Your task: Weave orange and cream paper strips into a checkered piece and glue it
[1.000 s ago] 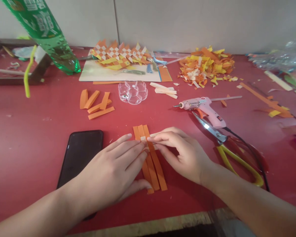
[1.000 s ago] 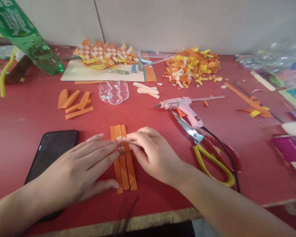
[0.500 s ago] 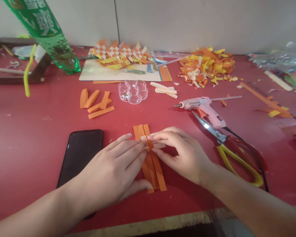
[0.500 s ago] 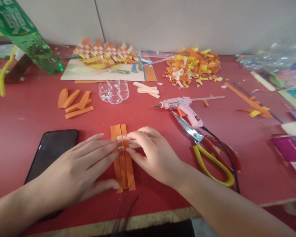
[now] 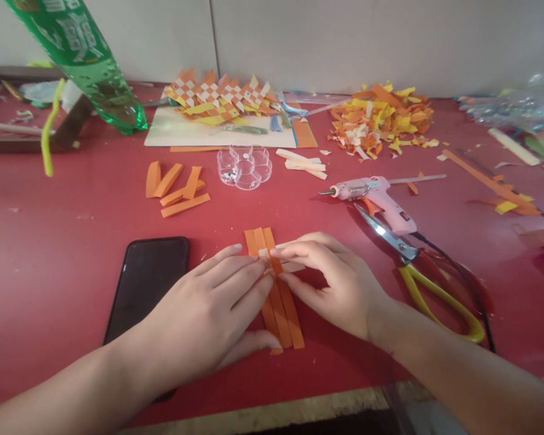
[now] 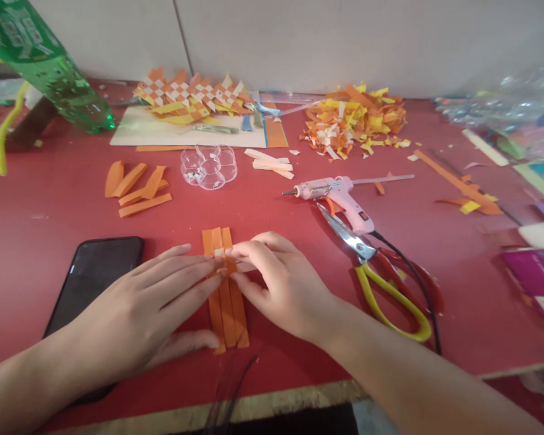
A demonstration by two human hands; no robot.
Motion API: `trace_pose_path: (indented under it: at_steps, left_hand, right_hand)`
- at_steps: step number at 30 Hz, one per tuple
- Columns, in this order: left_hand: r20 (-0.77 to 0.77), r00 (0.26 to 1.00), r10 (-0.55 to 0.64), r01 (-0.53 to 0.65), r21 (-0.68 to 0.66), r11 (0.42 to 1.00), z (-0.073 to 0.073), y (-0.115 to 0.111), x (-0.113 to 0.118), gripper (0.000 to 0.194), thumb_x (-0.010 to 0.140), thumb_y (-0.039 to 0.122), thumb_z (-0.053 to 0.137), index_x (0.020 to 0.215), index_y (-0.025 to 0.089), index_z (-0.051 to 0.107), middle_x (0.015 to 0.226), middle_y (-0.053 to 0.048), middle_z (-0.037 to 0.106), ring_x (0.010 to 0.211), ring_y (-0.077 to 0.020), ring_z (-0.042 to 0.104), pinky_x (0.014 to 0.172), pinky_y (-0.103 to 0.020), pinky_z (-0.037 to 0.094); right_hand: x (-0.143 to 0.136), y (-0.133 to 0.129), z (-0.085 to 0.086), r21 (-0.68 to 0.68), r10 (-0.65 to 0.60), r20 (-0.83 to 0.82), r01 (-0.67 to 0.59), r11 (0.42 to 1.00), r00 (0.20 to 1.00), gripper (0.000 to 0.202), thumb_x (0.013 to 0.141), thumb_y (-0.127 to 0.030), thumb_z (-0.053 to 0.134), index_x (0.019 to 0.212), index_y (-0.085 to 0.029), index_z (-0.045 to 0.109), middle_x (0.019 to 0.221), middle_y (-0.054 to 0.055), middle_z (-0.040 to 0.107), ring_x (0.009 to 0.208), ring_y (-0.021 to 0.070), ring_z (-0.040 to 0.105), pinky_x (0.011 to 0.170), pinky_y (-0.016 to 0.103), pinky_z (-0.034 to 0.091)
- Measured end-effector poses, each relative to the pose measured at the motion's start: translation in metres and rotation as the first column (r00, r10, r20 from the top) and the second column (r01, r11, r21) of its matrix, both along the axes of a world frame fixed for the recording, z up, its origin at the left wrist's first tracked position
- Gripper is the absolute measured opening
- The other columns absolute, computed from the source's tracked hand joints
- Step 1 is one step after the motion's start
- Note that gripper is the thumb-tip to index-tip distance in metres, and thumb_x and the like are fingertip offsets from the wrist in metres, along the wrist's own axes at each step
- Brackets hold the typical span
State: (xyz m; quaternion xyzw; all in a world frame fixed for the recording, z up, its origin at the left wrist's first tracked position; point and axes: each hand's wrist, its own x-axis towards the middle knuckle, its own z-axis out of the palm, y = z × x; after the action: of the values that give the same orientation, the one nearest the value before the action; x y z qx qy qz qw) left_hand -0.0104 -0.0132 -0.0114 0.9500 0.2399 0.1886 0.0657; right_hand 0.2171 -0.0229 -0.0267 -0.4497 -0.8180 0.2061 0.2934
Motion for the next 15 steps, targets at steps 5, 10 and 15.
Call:
trace_pose_path:
  at_steps: [5, 10, 15]
  left_hand:
    - [-0.024, 1.0, 0.002, -0.001, 0.006, 1.0, 0.0001, -0.0002, -0.0003, 0.055, 0.087, 0.053, 0.06, 0.11, 0.004, 0.068, 0.109, -0.017, 0.071, 0.1, -0.0312, 0.067, 0.098, -0.052, 0.053]
    - [-0.053, 0.999, 0.002, -0.002, -0.005, 1.0, 0.0017, 0.0012, 0.0013, 0.056, 0.087, 0.053, 0.06, 0.113, 0.004, 0.066, 0.106, -0.017, 0.07, 0.098, -0.0298, 0.065, 0.094, -0.047, 0.056]
    - [-0.1, 0.995, 0.015, -0.018, -0.023, 1.0, 0.0003, 0.0016, 0.0027, 0.06, 0.086, 0.059, 0.057, 0.112, 0.006, 0.066, 0.104, -0.015, 0.068, 0.098, -0.0302, 0.063, 0.088, -0.044, 0.058]
  right_hand:
    - [-0.0004, -0.0004, 0.0008, -0.019, 0.0, -0.002, 0.0, 1.0, 1.0, 0.029, 0.087, -0.011, 0.057, 0.115, -0.02, 0.056, 0.107, 0.009, 0.068, 0.1, 0.0158, 0.068, 0.084, 0.03, 0.063]
    - [-0.0003, -0.0009, 0.0007, -0.01, -0.006, 0.011, 0.006, 1.0, 1.0, 0.03, 0.087, -0.012, 0.056, 0.115, -0.022, 0.057, 0.106, 0.007, 0.069, 0.099, 0.0177, 0.069, 0.082, 0.034, 0.064]
    - [-0.0005, -0.001, 0.0001, 0.0, -0.013, 0.013, 0.013, 1.0, 1.0, 0.031, 0.086, -0.011, 0.056, 0.115, -0.023, 0.057, 0.107, 0.008, 0.066, 0.098, 0.0175, 0.068, 0.083, 0.033, 0.063]
